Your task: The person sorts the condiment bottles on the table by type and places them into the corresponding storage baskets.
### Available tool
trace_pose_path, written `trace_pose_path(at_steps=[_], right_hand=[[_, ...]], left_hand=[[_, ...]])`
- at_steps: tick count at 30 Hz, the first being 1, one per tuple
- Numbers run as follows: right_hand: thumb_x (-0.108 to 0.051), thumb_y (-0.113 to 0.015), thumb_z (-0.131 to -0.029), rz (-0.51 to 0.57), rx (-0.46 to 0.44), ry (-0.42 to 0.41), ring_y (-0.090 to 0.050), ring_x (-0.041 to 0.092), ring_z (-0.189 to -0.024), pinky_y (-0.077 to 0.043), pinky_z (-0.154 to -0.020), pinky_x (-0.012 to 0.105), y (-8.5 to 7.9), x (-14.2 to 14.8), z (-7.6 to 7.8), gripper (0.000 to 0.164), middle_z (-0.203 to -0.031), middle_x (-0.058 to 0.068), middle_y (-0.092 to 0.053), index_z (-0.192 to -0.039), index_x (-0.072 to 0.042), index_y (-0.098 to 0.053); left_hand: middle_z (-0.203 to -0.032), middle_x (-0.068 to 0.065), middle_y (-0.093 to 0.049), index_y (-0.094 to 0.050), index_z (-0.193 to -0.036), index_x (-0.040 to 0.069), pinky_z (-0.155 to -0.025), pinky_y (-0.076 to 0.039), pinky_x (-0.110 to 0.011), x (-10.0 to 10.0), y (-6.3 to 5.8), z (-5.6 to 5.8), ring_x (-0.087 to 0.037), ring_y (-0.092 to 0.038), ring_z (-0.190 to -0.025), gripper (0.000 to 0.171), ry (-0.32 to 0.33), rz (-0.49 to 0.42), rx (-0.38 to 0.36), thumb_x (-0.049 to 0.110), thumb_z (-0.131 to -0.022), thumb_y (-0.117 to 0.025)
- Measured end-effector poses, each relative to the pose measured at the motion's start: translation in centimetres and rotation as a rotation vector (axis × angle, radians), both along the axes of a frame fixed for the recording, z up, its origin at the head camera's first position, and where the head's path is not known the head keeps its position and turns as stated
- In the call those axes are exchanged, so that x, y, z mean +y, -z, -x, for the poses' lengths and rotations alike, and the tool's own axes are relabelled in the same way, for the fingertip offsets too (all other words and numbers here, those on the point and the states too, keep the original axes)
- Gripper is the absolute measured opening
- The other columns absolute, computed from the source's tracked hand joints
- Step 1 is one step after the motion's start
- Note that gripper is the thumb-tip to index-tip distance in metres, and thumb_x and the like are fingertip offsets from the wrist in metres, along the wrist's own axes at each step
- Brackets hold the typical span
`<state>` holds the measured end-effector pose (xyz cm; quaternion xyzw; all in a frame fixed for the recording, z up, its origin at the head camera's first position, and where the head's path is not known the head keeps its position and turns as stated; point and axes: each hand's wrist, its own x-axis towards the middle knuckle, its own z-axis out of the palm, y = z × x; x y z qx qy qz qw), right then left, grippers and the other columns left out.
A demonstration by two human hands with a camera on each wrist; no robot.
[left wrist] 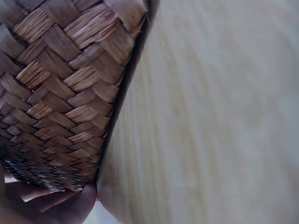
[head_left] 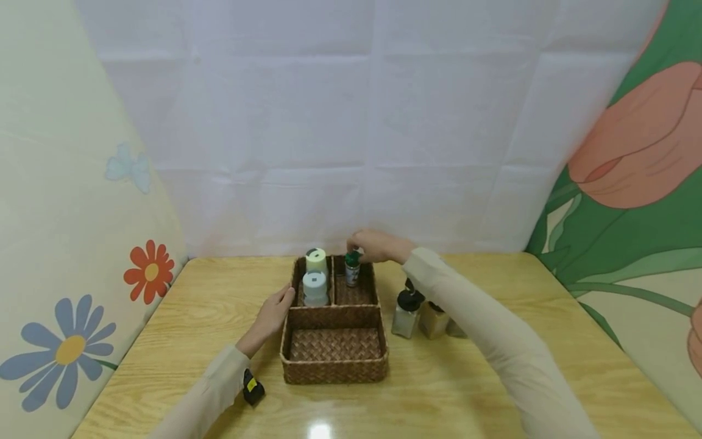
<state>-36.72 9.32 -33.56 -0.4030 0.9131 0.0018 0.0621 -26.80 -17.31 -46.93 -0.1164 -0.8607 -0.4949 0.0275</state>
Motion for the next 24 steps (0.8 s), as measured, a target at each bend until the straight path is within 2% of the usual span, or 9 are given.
trace_pose_path(at_steps=[5, 13, 19, 24], right_hand=[[-0.006, -0.071, -0.092, 0.003, -0.017, -0.011, -0.063, 0.031, -0.103, -0.053, -0.086, 0.040, 0.0, 0.4, -0.3, 0.013, -0.103, 0.010, -0.066, -0.103, -0.003, -0.066], [-0.007, -0.071, -0.092, -0.003, -0.033, -0.003, -0.057, 0.021, -0.083, -0.050, -0.073, 0.037, -0.4, 0.8, -0.5, 0.010, -0.095, 0.009, -0.063, -0.097, -0.004, -0.063], [-0.010, -0.070, -0.094, -0.032, -0.085, 0.008, -0.055, 0.017, -0.078, -0.049, -0.069, 0.034, -0.4, 1.2, -0.5, 0.009, -0.087, 0.002, -0.059, -0.096, -0.005, -0.064], [-0.013, -0.068, -0.096, -0.042, -0.120, -0.011, -0.058, 0.017, -0.081, -0.052, -0.071, 0.034, -0.5, 1.7, -0.7, 0.008, -0.089, 0.002, -0.061, -0.099, -0.005, -0.065]], left_hand=[[-0.150, -0.032, -0.035, -0.032, -0.147, -0.015, -0.113, -0.029, -0.056, 0.0, 0.1, 0.0, -0.046, -0.032, -0.139, 0.058, -0.003, 0.003, 0.002, 0.029, -0.111, -0.032], [-0.149, -0.032, -0.036, -0.033, -0.147, -0.015, -0.113, -0.029, -0.056, 0.1, -0.2, 0.2, -0.046, -0.034, -0.138, 0.056, -0.011, -0.006, 0.007, 0.028, -0.110, -0.033], [-0.149, -0.032, -0.036, -0.033, -0.147, -0.015, -0.113, -0.029, -0.056, 0.0, -0.2, 0.1, -0.046, -0.033, -0.138, 0.057, -0.009, 0.001, -0.002, 0.028, -0.110, -0.033], [-0.149, -0.032, -0.035, -0.031, -0.147, -0.015, -0.112, -0.029, -0.058, 0.0, -0.3, 0.0, -0.047, -0.032, -0.138, 0.057, 0.002, 0.004, 0.004, 0.028, -0.111, -0.032]])
